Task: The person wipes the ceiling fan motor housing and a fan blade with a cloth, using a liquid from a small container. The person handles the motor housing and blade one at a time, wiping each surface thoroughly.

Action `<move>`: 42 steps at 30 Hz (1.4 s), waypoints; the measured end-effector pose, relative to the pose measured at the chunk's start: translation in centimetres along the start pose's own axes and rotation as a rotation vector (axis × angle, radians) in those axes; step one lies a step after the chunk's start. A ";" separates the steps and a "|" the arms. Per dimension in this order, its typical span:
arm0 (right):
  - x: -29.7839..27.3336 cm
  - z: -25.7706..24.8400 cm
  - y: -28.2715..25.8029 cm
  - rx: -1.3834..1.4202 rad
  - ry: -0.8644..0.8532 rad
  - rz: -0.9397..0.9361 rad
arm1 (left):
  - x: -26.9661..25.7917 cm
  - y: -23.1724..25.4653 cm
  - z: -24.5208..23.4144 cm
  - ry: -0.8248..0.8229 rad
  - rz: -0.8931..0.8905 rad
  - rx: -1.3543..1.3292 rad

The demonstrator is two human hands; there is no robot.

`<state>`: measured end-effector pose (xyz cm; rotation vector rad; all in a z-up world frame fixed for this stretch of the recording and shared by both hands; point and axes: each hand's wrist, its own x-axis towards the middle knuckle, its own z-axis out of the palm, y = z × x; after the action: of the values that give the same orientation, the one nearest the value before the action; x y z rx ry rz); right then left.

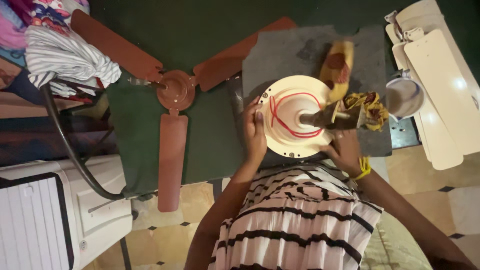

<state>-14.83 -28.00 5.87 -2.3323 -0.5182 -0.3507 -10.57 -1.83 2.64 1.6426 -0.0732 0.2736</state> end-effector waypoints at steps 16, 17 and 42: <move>-1.4 -0.4 2.5 -0.127 0.053 -0.185 | 3.3 2.6 -6.0 -0.519 0.600 0.640; -0.8 -0.3 2.6 -0.141 0.074 -0.218 | 3.3 2.5 -6.0 -0.518 0.617 0.640; 10.6 -6.4 -3.6 0.295 0.122 0.127 | 3.7 11.6 -2.5 -0.057 0.088 0.307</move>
<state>-7.79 -27.24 16.70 -2.0325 -0.3352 -0.3303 -9.78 -0.04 14.95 1.9557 -0.1526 0.3170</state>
